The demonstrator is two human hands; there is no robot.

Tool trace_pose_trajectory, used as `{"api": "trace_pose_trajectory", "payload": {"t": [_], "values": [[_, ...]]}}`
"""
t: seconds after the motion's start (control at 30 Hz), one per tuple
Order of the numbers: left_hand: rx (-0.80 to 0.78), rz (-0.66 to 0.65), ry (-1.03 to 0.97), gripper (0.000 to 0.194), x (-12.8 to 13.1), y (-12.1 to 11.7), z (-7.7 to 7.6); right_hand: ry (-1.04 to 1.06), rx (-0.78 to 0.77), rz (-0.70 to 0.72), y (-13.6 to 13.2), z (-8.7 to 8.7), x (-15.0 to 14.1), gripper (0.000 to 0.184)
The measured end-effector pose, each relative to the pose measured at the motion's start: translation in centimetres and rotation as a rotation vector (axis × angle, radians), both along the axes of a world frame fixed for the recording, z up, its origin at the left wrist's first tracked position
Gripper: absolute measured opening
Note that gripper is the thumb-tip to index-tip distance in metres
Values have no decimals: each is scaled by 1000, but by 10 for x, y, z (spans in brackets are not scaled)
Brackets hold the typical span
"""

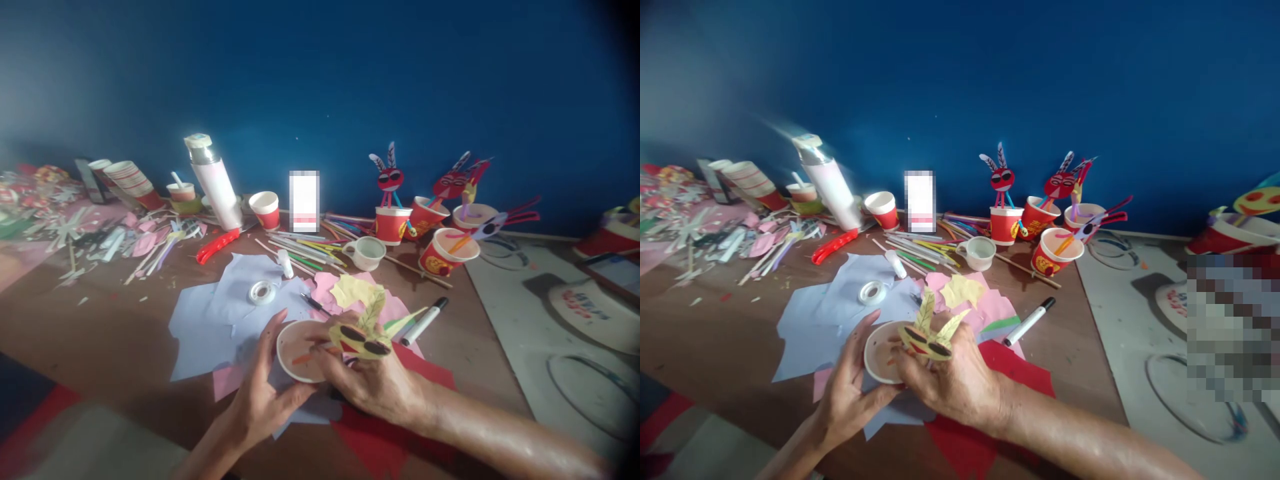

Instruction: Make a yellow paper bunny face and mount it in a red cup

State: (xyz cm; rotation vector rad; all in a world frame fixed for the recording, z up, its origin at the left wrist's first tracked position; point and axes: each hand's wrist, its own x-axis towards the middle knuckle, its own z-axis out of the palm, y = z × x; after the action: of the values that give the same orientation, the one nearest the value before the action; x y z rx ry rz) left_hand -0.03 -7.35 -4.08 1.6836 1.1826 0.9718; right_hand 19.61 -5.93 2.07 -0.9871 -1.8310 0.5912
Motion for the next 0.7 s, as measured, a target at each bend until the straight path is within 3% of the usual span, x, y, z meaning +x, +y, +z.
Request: {"api": "trace_pose_trajectory", "payload": {"t": [0.13,0.43,0.7], "values": [[-7,4,-33,80,2,3,3,-159,91,116,1,2,0,27],[-74,30,-156,79,6,5,5,-76,86,95,1,-2,-1,20],[-103,20,-219,78,5,7,5,-251,285,96,2,-10,4,23]]}}
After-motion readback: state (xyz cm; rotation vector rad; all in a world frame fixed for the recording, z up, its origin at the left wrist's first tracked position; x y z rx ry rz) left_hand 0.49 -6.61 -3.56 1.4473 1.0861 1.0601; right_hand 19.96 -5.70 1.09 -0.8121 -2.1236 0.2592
